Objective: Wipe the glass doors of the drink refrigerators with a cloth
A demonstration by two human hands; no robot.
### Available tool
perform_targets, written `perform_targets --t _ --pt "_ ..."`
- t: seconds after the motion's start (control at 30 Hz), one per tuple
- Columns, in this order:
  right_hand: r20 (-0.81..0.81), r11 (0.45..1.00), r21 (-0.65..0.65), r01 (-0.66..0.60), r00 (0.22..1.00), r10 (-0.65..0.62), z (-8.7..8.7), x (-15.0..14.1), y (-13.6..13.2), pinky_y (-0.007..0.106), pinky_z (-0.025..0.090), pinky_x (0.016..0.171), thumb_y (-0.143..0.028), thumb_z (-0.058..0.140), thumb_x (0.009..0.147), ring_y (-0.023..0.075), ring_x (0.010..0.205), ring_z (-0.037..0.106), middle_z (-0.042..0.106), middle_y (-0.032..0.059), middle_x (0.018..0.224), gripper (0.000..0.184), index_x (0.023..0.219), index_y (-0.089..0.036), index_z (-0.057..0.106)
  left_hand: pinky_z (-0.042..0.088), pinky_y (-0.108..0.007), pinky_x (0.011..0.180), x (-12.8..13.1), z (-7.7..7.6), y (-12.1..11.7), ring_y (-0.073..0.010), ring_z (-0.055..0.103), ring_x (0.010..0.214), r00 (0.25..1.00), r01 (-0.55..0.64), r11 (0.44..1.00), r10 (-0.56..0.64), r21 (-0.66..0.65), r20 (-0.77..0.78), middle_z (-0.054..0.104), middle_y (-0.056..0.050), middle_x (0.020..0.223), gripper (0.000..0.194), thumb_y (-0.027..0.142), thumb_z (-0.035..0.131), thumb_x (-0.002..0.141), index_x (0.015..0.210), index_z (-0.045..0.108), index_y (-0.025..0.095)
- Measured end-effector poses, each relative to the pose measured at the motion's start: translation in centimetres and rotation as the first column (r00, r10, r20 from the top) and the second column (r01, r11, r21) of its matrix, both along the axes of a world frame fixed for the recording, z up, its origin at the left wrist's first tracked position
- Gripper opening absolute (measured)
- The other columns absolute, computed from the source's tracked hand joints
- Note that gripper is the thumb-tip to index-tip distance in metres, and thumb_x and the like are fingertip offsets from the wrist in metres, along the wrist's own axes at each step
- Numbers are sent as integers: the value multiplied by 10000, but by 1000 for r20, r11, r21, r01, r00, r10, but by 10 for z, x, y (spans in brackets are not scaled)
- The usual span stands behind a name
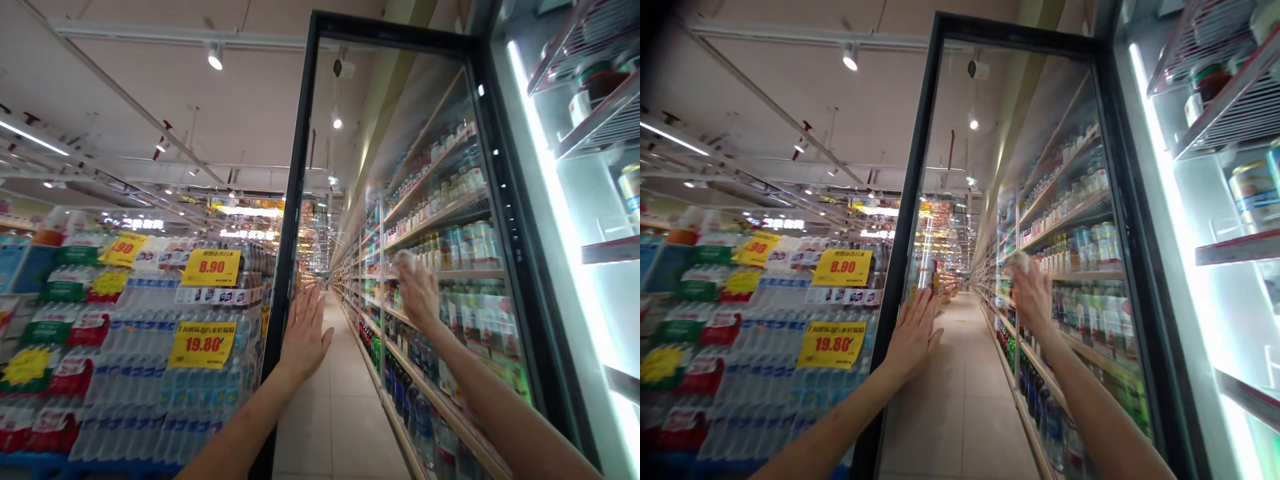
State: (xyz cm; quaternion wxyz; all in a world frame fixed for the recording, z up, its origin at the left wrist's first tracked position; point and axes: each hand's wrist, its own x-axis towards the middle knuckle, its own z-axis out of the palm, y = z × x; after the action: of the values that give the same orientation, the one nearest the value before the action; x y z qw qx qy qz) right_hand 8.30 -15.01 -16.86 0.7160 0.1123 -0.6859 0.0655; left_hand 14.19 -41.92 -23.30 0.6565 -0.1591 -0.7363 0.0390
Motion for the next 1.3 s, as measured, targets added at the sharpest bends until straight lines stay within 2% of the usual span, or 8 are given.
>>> perform_targets --t 0.1,0.3,0.47,0.63,0.8,1.0,1.13,1.3 --pt "-58 888 -459 -17 998 -10 4 -3 24 569 279 984 -285 280 890 325 1309 287 317 194 1414 462 1303 -157 443 240 -466 1076 -11 -6 -1 -252 222 1348 1000 -7 1000 7 21 5 282 -128 1440 557 272 432 829 1351 318 114" --pt "70 993 116 24 997 -32 -25 -4 37 449 265 1040 -270 307 880 238 1320 284 365 90 1406 415 1240 -238 509 216 -462 1086 -15 -9 -2 -252 217 1350 1000 -12 1000 12 26 -28 291 -126 1437 571 279 431 833 1361 297 109" --pt "-67 893 -448 50 994 -89 -35 -8 55 537 299 975 -279 263 881 305 1295 304 394 175 1362 474 1311 -162 425 209 -470 1085 -15 -11 3 -259 218 1349 1000 -21 999 21 46 -15 304 -132 1430 555 292 426 840 1348 320 95" --pt "56 993 118 24 998 -31 -51 -9 39 467 264 1044 -253 342 870 247 1327 277 367 86 1407 409 1244 -257 506 178 -476 1096 -19 -28 6 -251 246 1339 1000 16 1000 -16 23 1 307 -116 1431 581 300 430 842 1375 274 130" --pt "-72 935 -353 23 996 -52 -60 -8 40 552 289 993 -262 297 885 304 1321 278 337 160 1412 464 1333 -196 396 161 -469 1100 -20 -42 7 -245 267 1330 999 34 999 -34 9 -8 310 -106 1430 603 292 419 852 1399 211 146" --pt "47 944 328 -30 999 16 -69 3 -12 459 218 1077 -199 420 839 231 1335 272 376 56 1410 436 1255 -309 489 154 -447 1102 -21 -55 4 -236 270 1329 999 25 999 -26 -43 -22 332 -104 1419 647 298 427 849 1414 149 150" --pt "-8 998 -57 19 1000 -19 -51 4 -20 507 241 1048 -232 363 866 268 1340 253 316 116 1437 426 1278 -224 472 157 -444 1101 -20 -70 -1 -233 284 1323 999 25 997 -26 -75 -19 370 -105 1397 612 281 422 849 1401 201 139" --pt "67 885 456 -89 996 66 -127 12 -40 435 164 1108 -160 435 820 202 1339 264 424 13 1384 455 1244 -316 496 135 -431 1112 -14 -98 -7 -223 277 1327 1000 29 989 -28 -145 7 393 -102 1384 539 269 426 845 1355 320 130"
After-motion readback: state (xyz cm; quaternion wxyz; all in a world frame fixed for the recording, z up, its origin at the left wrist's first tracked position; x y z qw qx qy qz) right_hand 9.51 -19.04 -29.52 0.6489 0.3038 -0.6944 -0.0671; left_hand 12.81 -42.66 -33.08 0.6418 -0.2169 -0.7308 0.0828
